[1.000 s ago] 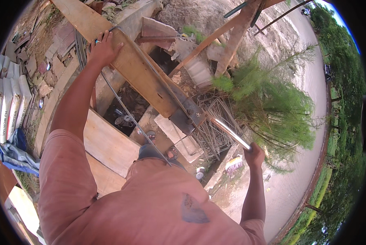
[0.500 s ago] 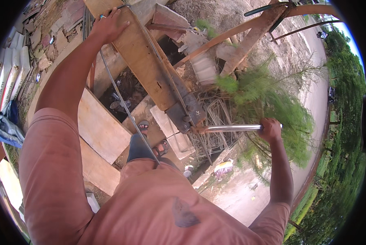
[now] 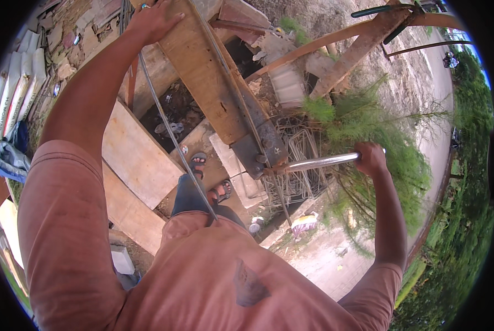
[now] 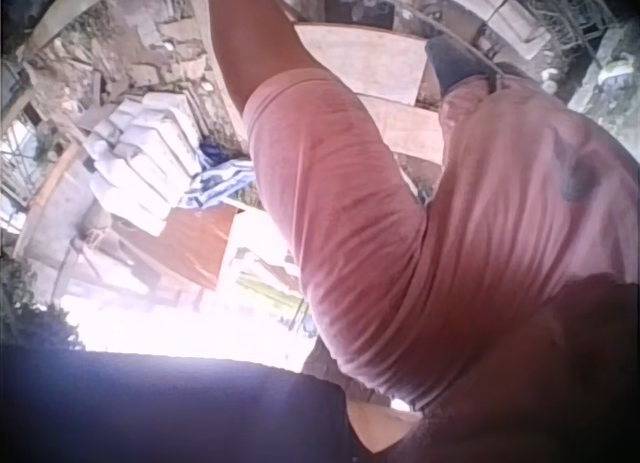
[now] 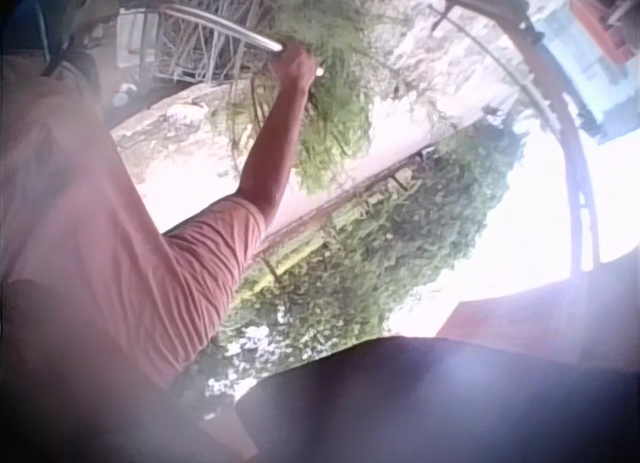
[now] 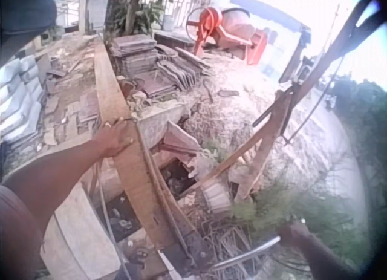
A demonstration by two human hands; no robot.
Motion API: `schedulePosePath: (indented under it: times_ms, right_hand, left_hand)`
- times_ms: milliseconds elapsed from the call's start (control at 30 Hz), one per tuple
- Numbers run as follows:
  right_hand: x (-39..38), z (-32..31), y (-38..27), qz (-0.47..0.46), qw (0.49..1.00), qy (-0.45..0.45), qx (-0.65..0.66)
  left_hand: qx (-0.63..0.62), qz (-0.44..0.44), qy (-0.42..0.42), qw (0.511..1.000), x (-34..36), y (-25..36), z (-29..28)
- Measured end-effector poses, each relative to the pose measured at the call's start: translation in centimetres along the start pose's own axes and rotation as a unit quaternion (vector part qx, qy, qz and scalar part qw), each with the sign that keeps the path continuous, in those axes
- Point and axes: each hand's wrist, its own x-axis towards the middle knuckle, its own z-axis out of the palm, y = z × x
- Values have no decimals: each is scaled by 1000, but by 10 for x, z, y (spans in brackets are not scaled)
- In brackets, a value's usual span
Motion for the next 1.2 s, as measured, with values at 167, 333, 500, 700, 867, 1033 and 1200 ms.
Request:
schedulePosePath:
  times_ms: [167,333,500,700,867,1033,1200]
  right_hand:
    - [1,5,-3,14,1000,18,-6]
    - [-3,7,-13,64,998,15,-12]
    - [-14,27,-20,85,988,127,-22]
    - [-33,19,-50,159,978,133,7]
    - [-104,41,-99,315,944,96,9]
    - [-157,47,-191,442,893,79,29]
    - [-181,40,-281,574,816,54,45]
  left_hand:
    - [67,14,88,994,20,-27,45]
    - [59,8,65,996,18,-19,36]
    - [26,24,78,996,18,-23,31]
    - [27,40,115,992,29,-33,41]
    - [16,57,103,993,37,-31,45]
    - [16,72,75,994,49,-34,52]
    - [0,44,49,998,32,-17,31]
